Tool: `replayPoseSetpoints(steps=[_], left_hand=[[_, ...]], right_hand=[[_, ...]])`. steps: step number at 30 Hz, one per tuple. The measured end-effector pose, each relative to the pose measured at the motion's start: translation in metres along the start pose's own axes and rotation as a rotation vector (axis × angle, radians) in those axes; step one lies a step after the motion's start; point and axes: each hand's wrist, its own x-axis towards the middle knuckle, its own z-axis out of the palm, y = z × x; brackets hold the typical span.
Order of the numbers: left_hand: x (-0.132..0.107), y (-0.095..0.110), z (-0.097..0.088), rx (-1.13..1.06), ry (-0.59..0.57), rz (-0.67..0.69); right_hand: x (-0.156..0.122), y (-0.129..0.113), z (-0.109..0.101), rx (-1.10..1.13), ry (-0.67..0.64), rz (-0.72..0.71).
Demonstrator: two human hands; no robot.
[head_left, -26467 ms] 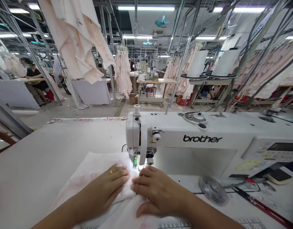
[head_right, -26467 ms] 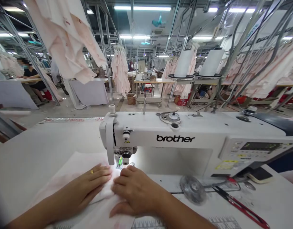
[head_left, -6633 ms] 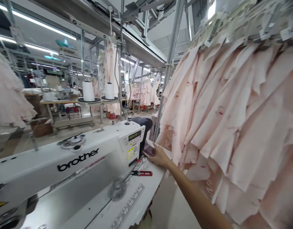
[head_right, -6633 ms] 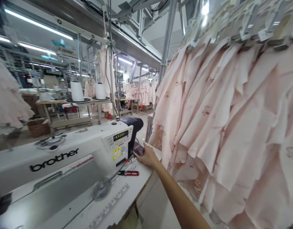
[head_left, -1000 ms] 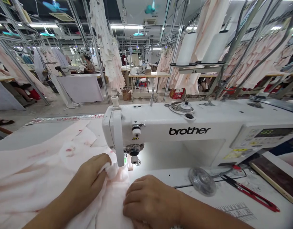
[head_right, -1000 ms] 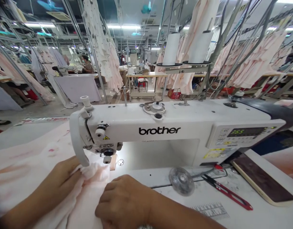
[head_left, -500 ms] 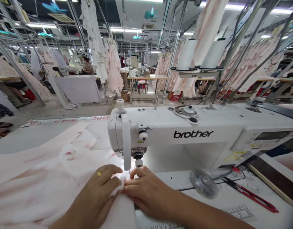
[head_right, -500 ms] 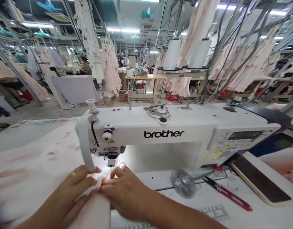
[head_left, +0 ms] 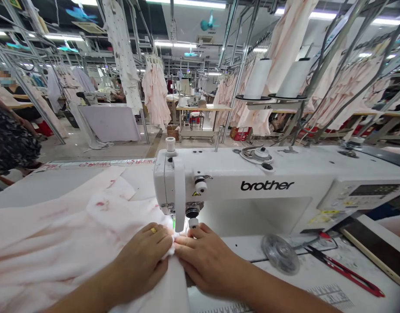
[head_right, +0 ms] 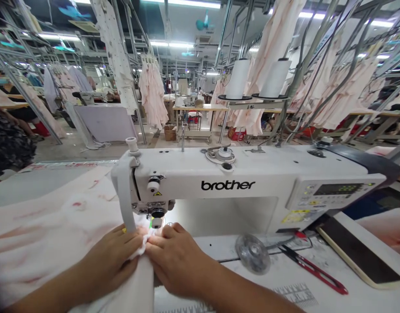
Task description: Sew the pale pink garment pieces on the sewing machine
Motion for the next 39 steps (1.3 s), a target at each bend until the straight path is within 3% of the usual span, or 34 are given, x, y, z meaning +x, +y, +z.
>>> replayPoseSetpoints(steps=[4, 11, 20, 26, 31, 36, 39], left_hand=[[0.002, -0.009, 0.0, -0.003, -0.01, -0.052], [-0.002, -0.013, -0.002, -0.182, -0.002, -0.365], [0.007, -0.008, -0.008, -0.349, 0.006, -0.447], [0.011, -0.007, -0.009, -0.469, 0.041, -0.506], [0.008, -0.006, -0.009, -0.355, 0.02, -0.428], [0.0, -0.006, -0.006, -0.147, -0.008, -0.129], [-0.004, -0.005, -0.004, -0.039, -0.001, -0.02]], right_hand=[[0.0, 0.005, 0.0, 0.087, 0.027, 0.024], [-0.001, 0.014, 0.007, 0.142, 0.273, 0.199], [0.006, 0.007, 0.009, 0.306, 0.136, 0.299], [0.01, 0.016, -0.001, 0.282, 0.04, 0.21], [0.004, 0.02, -0.004, 0.151, -0.001, 0.106], [-0.002, 0.028, -0.005, -0.028, 0.003, -0.092], [-0.003, 0.032, -0.007, -0.075, -0.021, -0.177]])
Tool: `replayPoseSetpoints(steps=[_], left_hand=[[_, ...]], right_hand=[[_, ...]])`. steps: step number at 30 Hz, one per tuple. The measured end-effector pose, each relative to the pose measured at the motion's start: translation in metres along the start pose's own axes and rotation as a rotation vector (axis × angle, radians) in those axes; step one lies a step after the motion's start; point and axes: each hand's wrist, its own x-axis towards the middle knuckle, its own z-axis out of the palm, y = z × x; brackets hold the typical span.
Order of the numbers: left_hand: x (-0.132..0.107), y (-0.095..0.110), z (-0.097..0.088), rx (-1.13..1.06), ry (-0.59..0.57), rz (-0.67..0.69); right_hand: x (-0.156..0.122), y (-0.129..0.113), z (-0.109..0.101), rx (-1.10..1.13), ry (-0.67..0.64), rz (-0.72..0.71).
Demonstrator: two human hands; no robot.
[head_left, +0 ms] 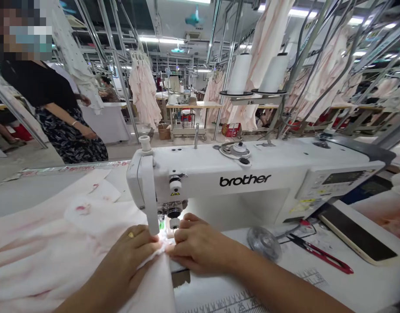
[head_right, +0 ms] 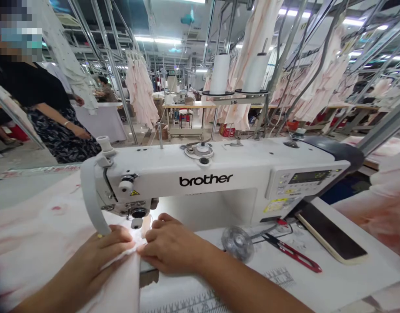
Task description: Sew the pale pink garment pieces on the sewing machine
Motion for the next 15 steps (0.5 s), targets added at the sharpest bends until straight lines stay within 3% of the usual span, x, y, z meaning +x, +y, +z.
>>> replayPoseSetpoints(steps=[5, 11, 15], left_hand=[[-0.001, 0.001, 0.0, -0.028, -0.044, 0.021], [0.004, -0.006, 0.0, -0.366, -0.069, -0.332], [0.01, -0.008, -0.004, -0.556, -0.099, -0.476]], right_hand=[[0.0, 0.0, -0.002, 0.022, -0.009, 0.008], [0.001, -0.002, 0.0, 0.011, -0.006, 0.03], [0.001, -0.004, 0.001, -0.004, -0.015, 0.034]])
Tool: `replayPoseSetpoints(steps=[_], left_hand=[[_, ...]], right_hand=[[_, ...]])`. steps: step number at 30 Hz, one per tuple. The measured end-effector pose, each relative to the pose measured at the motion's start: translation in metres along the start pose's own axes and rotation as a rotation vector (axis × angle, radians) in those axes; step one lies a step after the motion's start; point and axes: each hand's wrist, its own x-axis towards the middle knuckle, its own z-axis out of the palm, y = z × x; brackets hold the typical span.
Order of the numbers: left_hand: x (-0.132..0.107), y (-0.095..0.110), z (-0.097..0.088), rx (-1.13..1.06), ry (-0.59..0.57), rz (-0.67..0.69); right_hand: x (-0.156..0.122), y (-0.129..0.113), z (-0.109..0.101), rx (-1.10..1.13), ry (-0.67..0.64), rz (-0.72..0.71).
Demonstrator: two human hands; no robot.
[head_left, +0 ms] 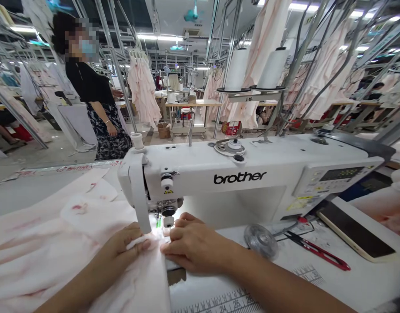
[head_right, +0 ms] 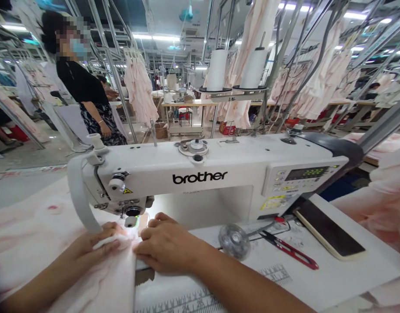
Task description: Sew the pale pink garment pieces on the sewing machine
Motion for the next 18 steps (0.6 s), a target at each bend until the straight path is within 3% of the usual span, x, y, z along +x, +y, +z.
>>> replayPoseSetpoints(steps=[4, 8, 12, 15, 18], left_hand=[[0.001, -0.003, 0.001, -0.011, -0.059, -0.015], [-0.005, -0.009, 0.006, 0.079, -0.052, 0.084], [-0.012, -0.002, 0.01, 0.262, 0.028, 0.2], [-0.016, 0.005, 0.018, 0.446, 0.102, 0.367], [-0.019, 0.007, 0.032, 0.615, 0.252, 0.514]], right_hand=[[0.0, -0.001, -0.001, -0.015, -0.014, 0.012], [0.0, -0.002, -0.001, -0.003, -0.017, 0.012], [-0.001, -0.001, 0.0, 0.023, -0.006, 0.009], [-0.002, 0.002, -0.002, 0.063, -0.002, 0.015], [-0.003, 0.004, -0.007, 0.103, 0.005, 0.081]])
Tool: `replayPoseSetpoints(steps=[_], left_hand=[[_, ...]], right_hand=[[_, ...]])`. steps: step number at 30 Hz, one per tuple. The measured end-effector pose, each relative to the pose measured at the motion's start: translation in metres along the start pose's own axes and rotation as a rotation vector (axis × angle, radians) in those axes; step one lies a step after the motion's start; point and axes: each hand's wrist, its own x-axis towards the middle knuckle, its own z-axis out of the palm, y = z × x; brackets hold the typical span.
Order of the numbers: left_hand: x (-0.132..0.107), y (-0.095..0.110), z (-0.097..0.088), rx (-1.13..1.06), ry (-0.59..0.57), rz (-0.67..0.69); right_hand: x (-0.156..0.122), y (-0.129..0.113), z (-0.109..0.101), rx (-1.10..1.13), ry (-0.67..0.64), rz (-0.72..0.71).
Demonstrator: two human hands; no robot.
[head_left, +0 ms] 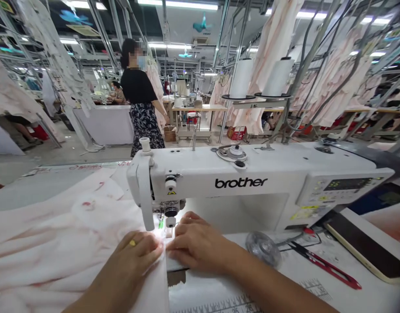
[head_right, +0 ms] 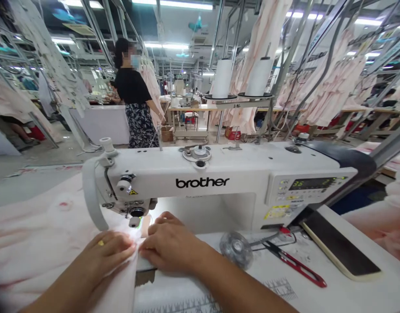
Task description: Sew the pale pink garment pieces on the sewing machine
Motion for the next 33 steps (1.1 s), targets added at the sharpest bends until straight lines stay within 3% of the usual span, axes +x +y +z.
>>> replayPoseSetpoints(steps=[2, 4, 7, 13, 22, 26, 30, 33], left_hand=[[-0.002, 0.005, 0.006, 0.118, 0.108, 0.016], [-0.003, 0.007, 0.008, 0.215, 0.139, 0.042], [-0.003, 0.002, 0.004, 0.293, 0.062, 0.104], [0.003, -0.02, 0.006, 0.305, -0.108, 0.058], [0.011, -0.025, 0.01, 0.22, -0.226, -0.07], [0.011, -0.026, 0.008, 0.165, -0.213, -0.103], [-0.001, -0.023, -0.003, 0.121, -0.199, -0.091], [-0.028, -0.011, -0.017, 0.246, -0.104, -0.111]], right_hand=[[0.0, 0.0, -0.002, 0.004, 0.014, 0.05], [0.0, -0.002, -0.002, -0.006, 0.007, 0.057], [0.002, -0.006, 0.001, -0.031, -0.019, 0.058], [0.005, -0.007, 0.004, -0.063, -0.004, 0.185], [0.004, 0.001, 0.01, -0.041, 0.05, 0.191], [0.011, 0.001, 0.002, -0.087, 0.031, 0.22], [-0.008, -0.024, -0.011, -0.054, 0.009, 0.328], [-0.051, -0.059, -0.002, 0.297, 0.172, 0.445]])
